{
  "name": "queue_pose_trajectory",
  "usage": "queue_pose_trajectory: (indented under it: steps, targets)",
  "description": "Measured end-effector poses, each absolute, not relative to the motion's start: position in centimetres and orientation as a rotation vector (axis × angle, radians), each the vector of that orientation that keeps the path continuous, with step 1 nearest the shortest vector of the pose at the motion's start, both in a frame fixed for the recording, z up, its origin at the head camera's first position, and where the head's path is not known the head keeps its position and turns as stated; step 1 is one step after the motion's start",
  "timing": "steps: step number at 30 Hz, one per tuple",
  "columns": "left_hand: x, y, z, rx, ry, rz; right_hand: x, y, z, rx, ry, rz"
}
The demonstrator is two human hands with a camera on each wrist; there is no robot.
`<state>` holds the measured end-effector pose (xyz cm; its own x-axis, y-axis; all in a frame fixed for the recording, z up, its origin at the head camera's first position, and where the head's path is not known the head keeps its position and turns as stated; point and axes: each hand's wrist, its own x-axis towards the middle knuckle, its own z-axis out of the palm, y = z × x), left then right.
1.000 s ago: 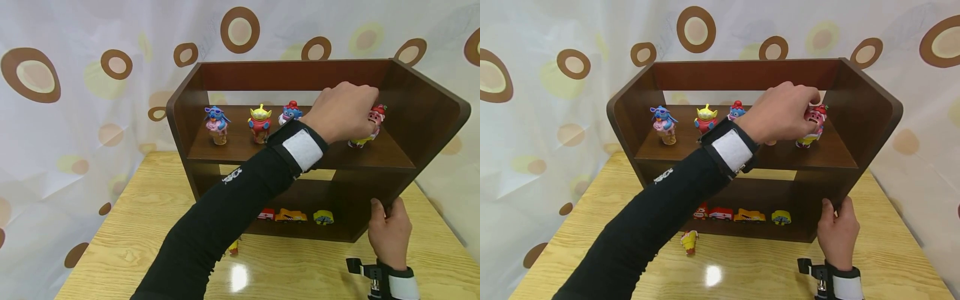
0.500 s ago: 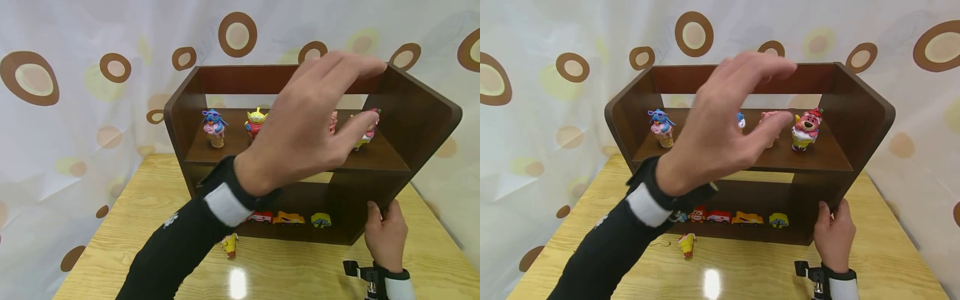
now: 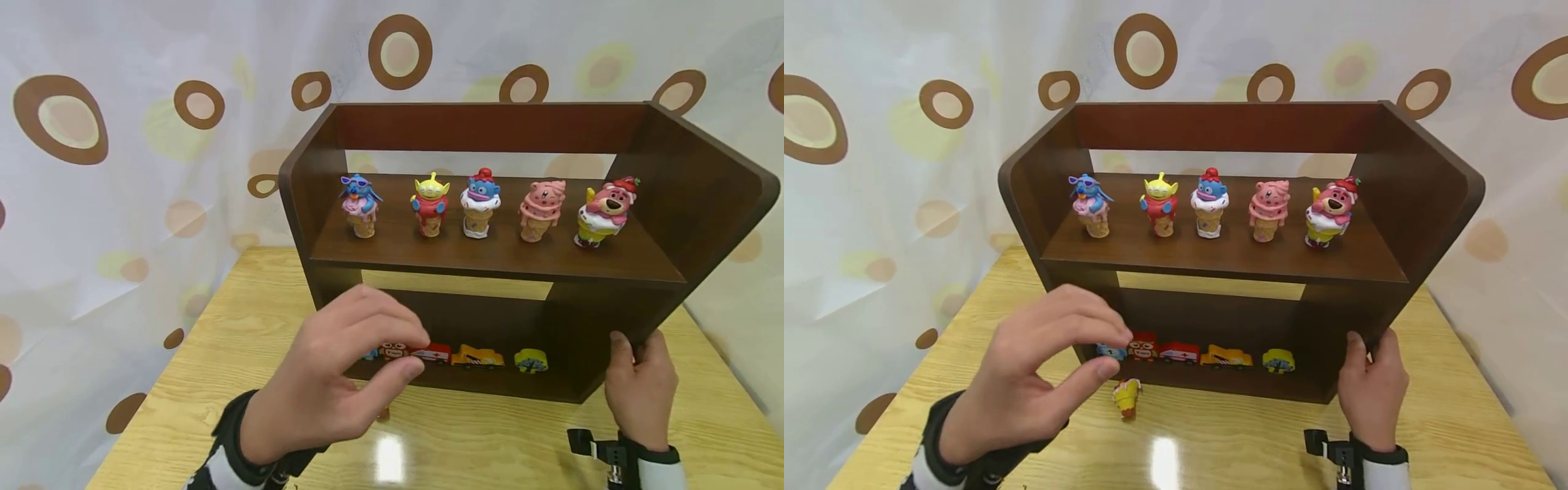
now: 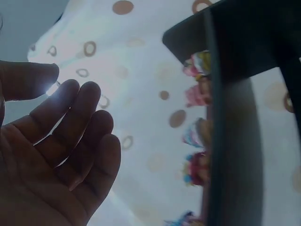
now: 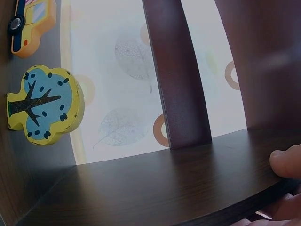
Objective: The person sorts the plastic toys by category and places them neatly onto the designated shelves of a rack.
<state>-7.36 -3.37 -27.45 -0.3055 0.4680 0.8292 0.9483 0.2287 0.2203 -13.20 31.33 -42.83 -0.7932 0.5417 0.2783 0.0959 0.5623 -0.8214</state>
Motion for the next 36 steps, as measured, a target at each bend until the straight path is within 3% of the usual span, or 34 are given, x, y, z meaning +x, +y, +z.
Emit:
queue_pose_trajectory:
  steps: [7, 12, 18, 36]
  targets:
    - [-7.6, -5.3, -33.9, -1.060, -2.251, -1.078, -13.1, 31.4, -43.1, -0.523, -2.279, 1.132]
    - [-8.4, -5.7, -39.4, -0.810, -2.676, -0.683, -13.2, 31.3, -43.1, -0.558, -2.303, 1.137]
    - [-9.9, -6.2, -44.0, -0.699, -2.881, -0.347, -13.2, 31.2, -42.9, -0.540, -2.281, 1.133]
    - [-11.3, -6.2, -48.4, -0.594, -2.918, -0.512, -12.9, 31.4, -42.9, -0.517, -2.271, 1.118]
